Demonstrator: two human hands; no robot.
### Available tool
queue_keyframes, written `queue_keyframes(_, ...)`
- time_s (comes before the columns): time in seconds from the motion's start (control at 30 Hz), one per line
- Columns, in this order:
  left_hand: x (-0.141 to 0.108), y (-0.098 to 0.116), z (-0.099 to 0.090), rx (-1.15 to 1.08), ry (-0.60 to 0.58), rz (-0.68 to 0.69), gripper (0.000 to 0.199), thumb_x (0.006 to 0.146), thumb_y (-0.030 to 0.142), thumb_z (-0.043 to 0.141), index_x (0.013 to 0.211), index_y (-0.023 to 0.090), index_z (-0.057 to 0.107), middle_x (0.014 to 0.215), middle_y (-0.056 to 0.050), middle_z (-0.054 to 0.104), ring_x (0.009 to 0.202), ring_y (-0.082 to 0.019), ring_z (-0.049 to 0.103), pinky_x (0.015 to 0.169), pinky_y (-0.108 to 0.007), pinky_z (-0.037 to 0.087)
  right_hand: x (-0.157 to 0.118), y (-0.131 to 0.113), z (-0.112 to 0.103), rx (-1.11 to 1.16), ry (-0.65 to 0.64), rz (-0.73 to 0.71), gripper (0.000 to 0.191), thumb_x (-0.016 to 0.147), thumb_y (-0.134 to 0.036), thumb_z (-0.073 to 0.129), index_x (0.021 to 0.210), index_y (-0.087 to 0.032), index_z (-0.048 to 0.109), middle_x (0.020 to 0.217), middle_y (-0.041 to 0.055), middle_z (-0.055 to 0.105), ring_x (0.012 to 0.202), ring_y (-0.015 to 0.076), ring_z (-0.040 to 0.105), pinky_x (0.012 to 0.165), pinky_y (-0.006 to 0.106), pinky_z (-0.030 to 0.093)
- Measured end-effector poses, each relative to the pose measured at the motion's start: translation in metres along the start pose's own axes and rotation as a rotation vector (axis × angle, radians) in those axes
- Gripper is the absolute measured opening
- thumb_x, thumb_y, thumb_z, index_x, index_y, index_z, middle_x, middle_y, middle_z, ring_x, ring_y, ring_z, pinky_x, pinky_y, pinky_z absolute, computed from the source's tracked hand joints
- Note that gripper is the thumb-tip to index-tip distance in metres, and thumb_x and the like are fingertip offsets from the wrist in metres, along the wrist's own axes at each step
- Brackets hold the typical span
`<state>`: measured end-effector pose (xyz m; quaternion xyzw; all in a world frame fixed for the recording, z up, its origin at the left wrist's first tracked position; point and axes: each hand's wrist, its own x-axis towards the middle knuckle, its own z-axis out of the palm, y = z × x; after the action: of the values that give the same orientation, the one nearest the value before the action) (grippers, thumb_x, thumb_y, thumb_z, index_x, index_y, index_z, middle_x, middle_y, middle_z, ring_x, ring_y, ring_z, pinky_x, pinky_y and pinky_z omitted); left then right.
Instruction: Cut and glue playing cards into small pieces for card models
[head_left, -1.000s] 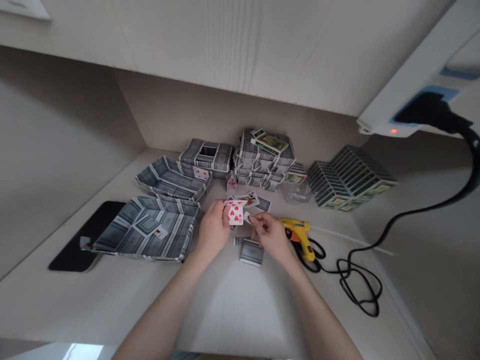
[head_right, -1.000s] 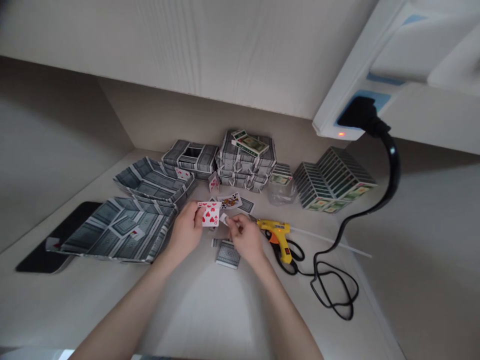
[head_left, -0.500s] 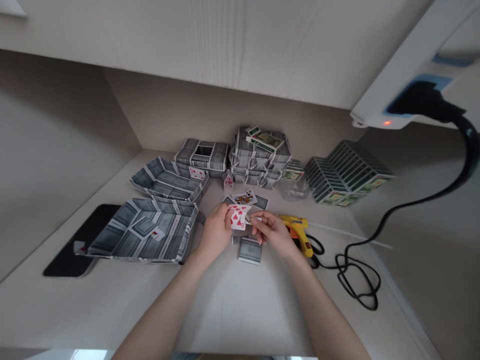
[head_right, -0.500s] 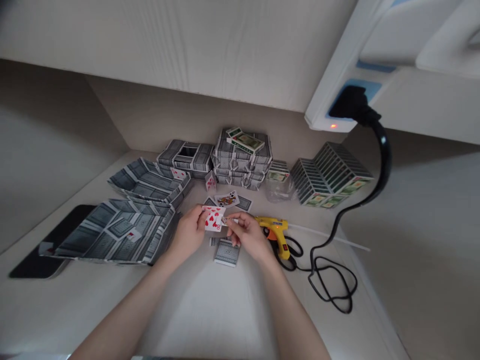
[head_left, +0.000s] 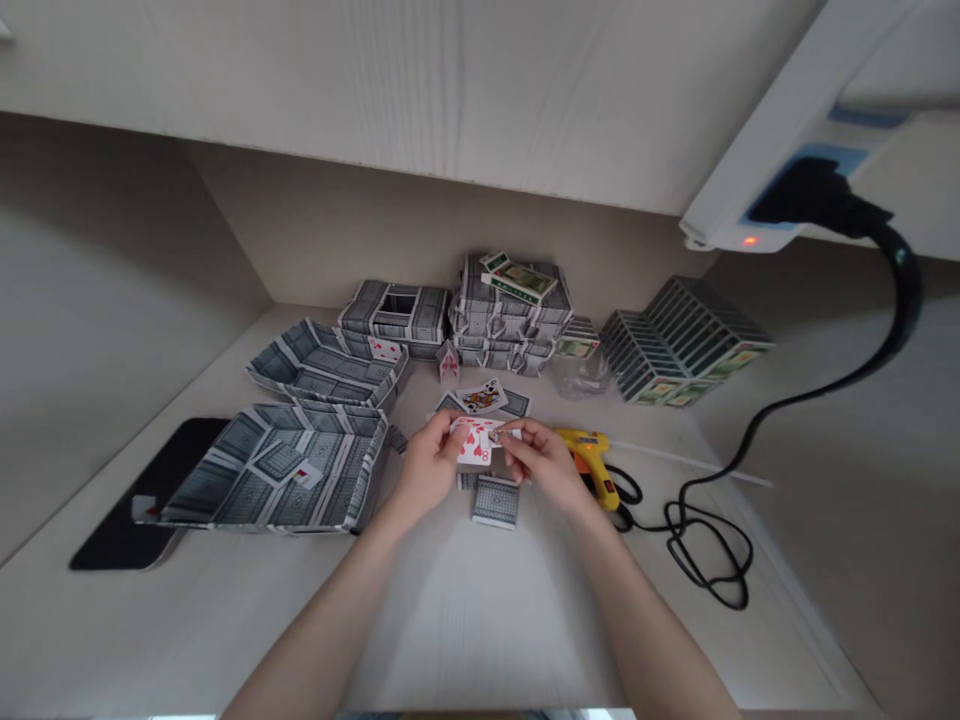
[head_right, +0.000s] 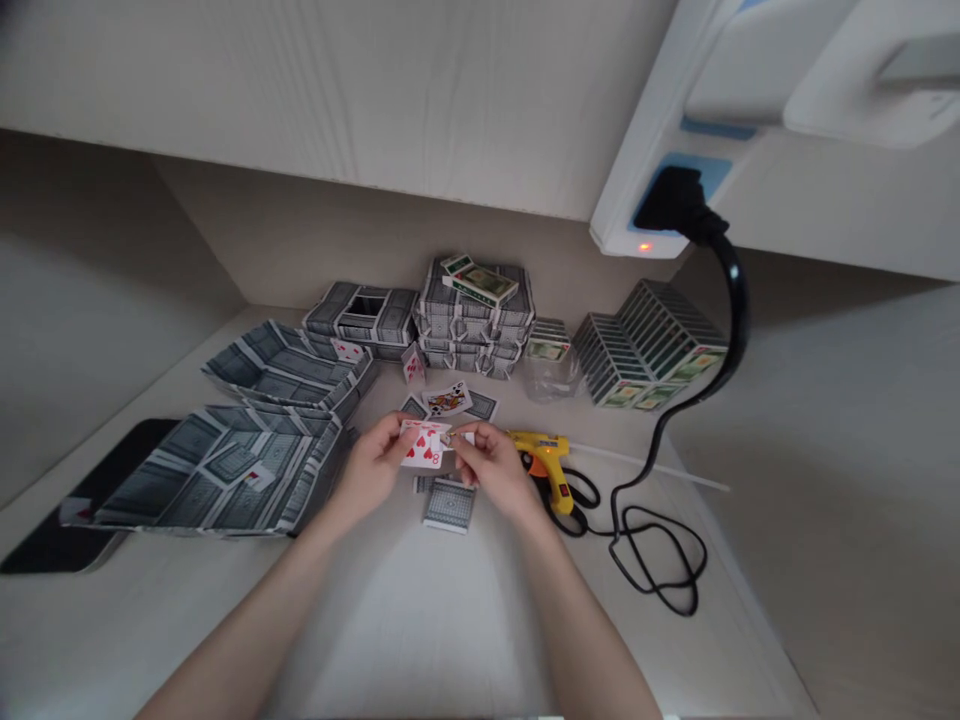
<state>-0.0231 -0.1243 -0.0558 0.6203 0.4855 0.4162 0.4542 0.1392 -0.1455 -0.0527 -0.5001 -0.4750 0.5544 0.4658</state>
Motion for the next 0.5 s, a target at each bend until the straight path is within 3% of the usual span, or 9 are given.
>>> queue_keyframes(0.23,0.0007,0.0039,0.0015,-0.295,-0.014,-0.086,0.025,0.072,0.037,0.056,0.078,0.013,0.057,0.065,0.001,0.060,0.057,-0.011,0.052,0.055,-0.021,0.040,-0.0013,-0.0040,0.0023,0.033,0.040,-0.022,0.026,0.069,-0.039,0.061,0.079,-0.016,0.053,0.049,-0.0070,0.051,0.031,0.0047,0.039,0.032,0.019,0.024)
queue_keyframes(0.37,-0.0010,0.0070,0.0012,-0.360,-0.043,-0.137,0.027,0.067,0.034,0.060,0.084,0.013,0.063,0.075,-0.002,0.065,0.065,-0.013,0.055,0.061,-0.023,0.042,-0.0020,-0.0056,0.0027,0.033,0.078,-0.036,0.023,0.069,-0.037,0.061,0.076,-0.016,0.053,0.047,-0.0070,0.050,0.029,0.0045,0.037,0.031,0.019,0.022)
queue_keyframes(0.5,-0.0017,0.0081,0.0010,-0.587,-0.086,-0.235,0.027,0.062,0.029,0.059,0.082,0.011,0.065,0.081,-0.007,0.068,0.073,-0.018,0.060,0.066,-0.028,0.046,-0.0015,-0.0048,0.0022,0.005,0.106,-0.061,0.023,0.070,-0.037,0.060,0.076,-0.016,0.053,0.047,-0.0075,0.048,0.030,0.0043,0.035,0.031,0.018,0.022)
